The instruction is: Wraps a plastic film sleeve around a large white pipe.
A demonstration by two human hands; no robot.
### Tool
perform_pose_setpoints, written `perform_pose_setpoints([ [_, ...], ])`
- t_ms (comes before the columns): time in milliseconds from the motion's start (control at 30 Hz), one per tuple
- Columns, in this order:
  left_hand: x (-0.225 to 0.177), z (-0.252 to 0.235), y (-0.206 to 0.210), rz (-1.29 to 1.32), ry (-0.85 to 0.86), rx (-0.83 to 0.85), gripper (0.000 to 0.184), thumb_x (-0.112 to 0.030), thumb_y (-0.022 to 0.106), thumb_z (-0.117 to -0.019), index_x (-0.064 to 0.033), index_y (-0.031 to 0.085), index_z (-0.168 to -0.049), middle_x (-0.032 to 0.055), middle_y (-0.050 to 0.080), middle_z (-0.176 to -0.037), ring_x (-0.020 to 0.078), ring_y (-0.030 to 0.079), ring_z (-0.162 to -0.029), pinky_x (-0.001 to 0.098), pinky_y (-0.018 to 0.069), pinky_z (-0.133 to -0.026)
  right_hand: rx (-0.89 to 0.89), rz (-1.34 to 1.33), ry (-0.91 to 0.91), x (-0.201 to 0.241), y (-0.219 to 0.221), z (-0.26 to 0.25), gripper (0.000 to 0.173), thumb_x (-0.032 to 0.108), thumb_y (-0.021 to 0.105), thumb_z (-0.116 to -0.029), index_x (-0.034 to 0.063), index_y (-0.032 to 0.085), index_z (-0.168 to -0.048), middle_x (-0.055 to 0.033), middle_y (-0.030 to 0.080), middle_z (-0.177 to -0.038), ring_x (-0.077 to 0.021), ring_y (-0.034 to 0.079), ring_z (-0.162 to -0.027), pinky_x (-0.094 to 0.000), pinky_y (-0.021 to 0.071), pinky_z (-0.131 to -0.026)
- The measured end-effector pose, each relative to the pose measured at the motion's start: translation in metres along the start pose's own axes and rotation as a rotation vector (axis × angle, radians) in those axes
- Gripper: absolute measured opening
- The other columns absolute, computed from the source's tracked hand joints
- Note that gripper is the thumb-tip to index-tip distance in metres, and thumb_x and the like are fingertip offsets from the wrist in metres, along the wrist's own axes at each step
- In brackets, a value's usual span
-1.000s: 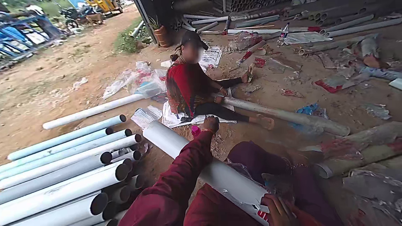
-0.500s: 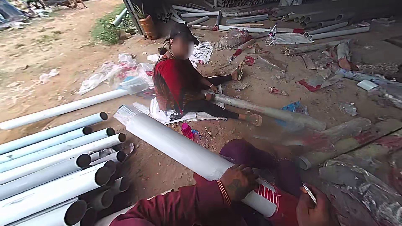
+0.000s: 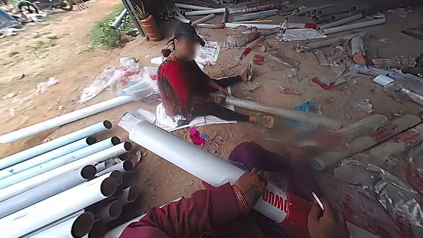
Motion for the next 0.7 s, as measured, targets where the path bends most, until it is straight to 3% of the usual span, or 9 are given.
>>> perform_pose_setpoints([
  [167,0.003,-0.013,0.0,-0.053,0.018,0.117,0.025,0.005,0.049,-0.1023,0.0134,0.061,-0.122,0.0306,0.061,-0.129,0.0454,0.055,-0.129,0.0534,0.045,-0.107,-0.069,-0.003,-0.032,0.001,-0.001,0.003,0.029,0.008,0.051,-0.0979,-0.0124,0.07,-0.107,-0.0341,0.07,-0.097,-0.0583,0.066,-0.095,-0.0685,0.05,-0.081],
  [333,0.009,-0.019,0.004,-0.073,0.153,0.148,0.028,0.016,0.054,-0.0932,0.0173,0.059,-0.121,0.0351,0.059,-0.128,0.0493,0.054,-0.128,0.0557,0.0426,-0.109,-0.101,-0.022,-0.064,0.002,-0.002,0.003,0.028,0.007,0.051,-0.0969,-0.0132,0.069,-0.105,-0.0348,0.07,-0.097,-0.0579,0.066,-0.093,-0.0666,0.0503,-0.081],
  [467,0.002,-0.013,0.008,-0.134,0.033,0.265,0.036,0.013,0.051,-0.0968,0.0171,0.051,-0.133,0.0363,0.053,-0.137,0.0504,0.048,-0.135,0.0569,0.0406,-0.112,-0.106,-0.029,-0.033,0.002,-0.004,0.005,0.03,0.009,0.05,-0.0982,-0.0122,0.069,-0.108,-0.0341,0.07,-0.101,-0.0574,0.066,-0.096,-0.0659,0.0507,-0.081],
  [600,-0.025,0.012,0.01,-0.125,-0.106,0.362,0.034,0.005,0.037,-0.1063,0.0158,0.044,-0.138,0.0368,0.053,-0.135,0.0502,0.052,-0.131,0.0567,0.0456,-0.107,-0.079,-0.01,0.06,-0.002,-0.001,0.003,0.03,0.01,0.05,-0.0989,-0.0111,0.069,-0.108,-0.0351,0.069,-0.101,-0.0584,0.065,-0.098,-0.0677,0.0504,-0.08],
  [633,-0.03,0.017,0.013,-0.075,-0.111,0.334,0.033,0.003,0.036,-0.1073,0.0148,0.046,-0.136,0.0365,0.055,-0.132,0.0501,0.055,-0.128,0.0567,0.0468,-0.104,-0.046,-0.017,0.096,-0.003,-0.001,0.001,0.03,0.01,0.05,-0.0996,-0.0111,0.069,-0.11,-0.0356,0.069,-0.103,-0.0587,0.065,-0.101,-0.0686,0.0497,-0.083],
  [700,-0.029,0.022,0.013,-0.001,-0.028,0.1,0.026,0.002,0.044,-0.1045,0.0146,0.058,-0.122,0.0354,0.063,-0.118,0.0496,0.063,-0.115,0.0566,0.0517,-0.097,0.017,-0.012,0.131,0.0,0.001,-0.008,0.031,0.011,0.05,-0.0997,-0.0095,0.07,-0.112,-0.0331,0.07,-0.107,-0.0557,0.065,-0.106,-0.0665,0.0503,-0.087],
])
Point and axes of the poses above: each hand's wrist, its own z-axis away from the middle knuckle, its own y-axis out of the palm, x = y × z, the point moved 6 cm from there along -z, towards the middle knuckle
